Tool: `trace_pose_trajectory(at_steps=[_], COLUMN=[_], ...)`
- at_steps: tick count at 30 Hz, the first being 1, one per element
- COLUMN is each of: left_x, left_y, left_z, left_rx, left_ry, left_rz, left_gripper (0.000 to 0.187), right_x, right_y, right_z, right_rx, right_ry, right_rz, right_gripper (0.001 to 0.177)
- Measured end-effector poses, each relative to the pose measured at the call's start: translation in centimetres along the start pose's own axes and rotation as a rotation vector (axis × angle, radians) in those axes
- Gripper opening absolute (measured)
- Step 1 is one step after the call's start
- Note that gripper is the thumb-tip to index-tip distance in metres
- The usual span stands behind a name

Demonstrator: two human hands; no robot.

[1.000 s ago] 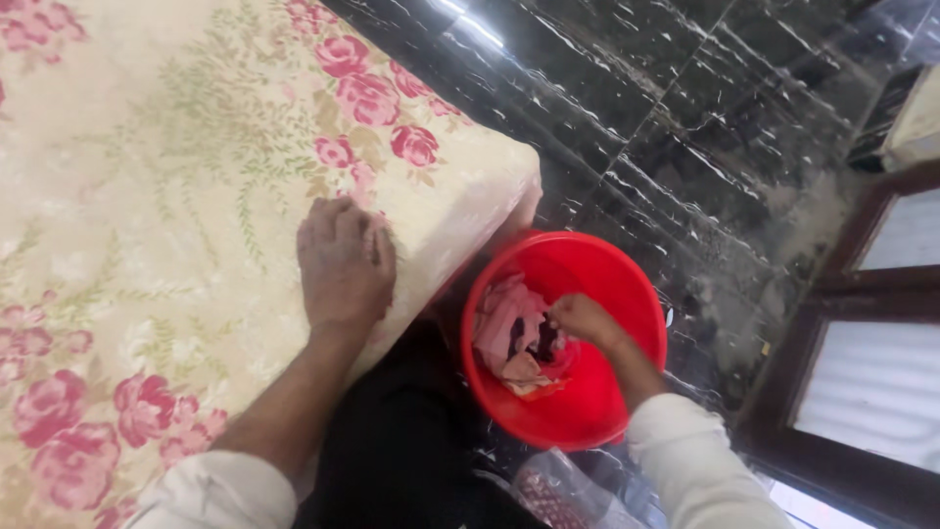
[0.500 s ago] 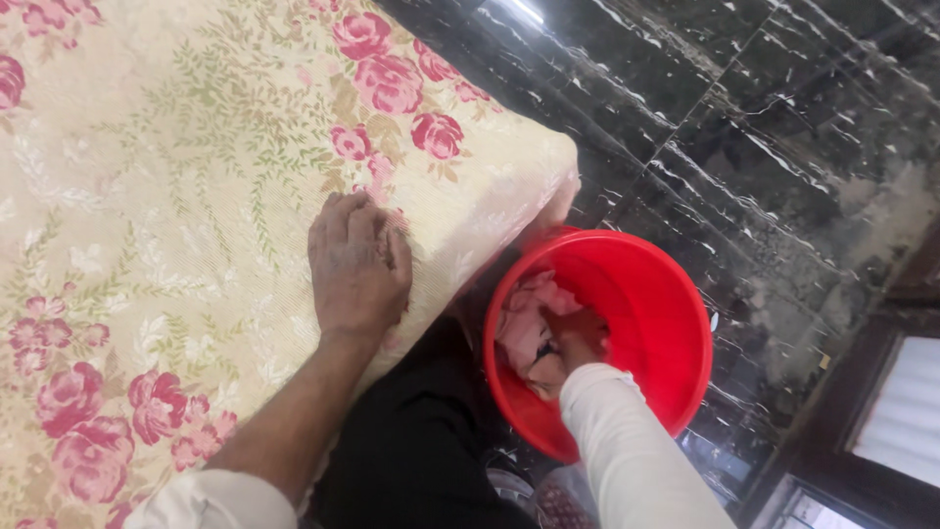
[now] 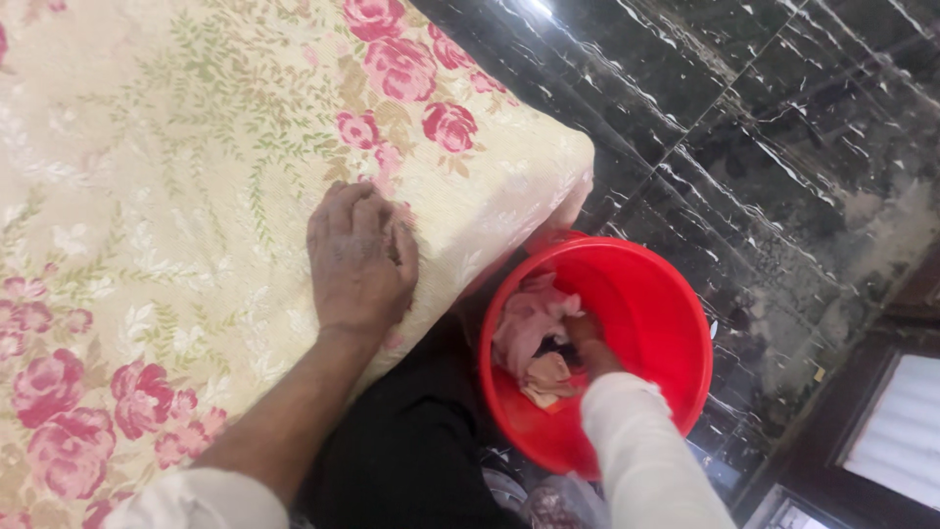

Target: The person folds several small garments on a floral-patterned table. They smooth and fold a white polka-dotted cloth, a pink cloth, a light purple top, and a white patterned cloth, placing each folded item into a red bucket beside the table.

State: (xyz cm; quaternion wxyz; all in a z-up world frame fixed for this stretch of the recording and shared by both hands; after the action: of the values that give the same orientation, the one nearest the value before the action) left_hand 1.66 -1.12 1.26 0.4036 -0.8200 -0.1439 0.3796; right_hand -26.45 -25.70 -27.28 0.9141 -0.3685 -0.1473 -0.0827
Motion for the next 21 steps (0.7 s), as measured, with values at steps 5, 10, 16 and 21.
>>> trace_pose_trajectory(at_steps=[5, 10, 16, 21], left_x=[0.0, 0.2, 0.2, 0.3], left_y=[0.0, 0.2, 0.3, 0.3], left_z=[0.2, 0.3, 0.3, 0.3], left_rx=[-0.01, -0.004, -0.007, -0.027], left_ry=[-0.004, -0.012, -0.012, 0.003], left_rz=[0.007, 0.009, 0.009, 0.011], left_gripper=[0.027, 0.026, 0.028, 0.029], right_x=[-1.1, -2.2, -4.0, -6.7], right_y=[-4.1, -8.4, -6.8, -2.9], right_z=[1.0, 8.4, 15.6, 13.3], right_rx=[-0.137, -0.436, -0.507, 0.205], right_ry=[-0.225, -0.473, -0.75, -0.372], right_rz=[-0.563, -0.502, 0.12, 0.669], right_gripper=[0.031, 0.031, 0.047, 0.047])
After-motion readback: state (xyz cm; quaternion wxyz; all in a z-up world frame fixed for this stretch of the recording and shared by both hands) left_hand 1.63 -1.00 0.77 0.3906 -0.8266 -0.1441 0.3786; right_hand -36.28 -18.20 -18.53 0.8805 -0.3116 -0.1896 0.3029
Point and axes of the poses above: each hand's wrist, its own z-axis away from the middle knuckle, its own y-axis out of the palm, x = y × z, the point moved 2 cm from there along -z, towards the middle knuckle, and after that the axes turned 1 degree about z, right-handed, at the moved point
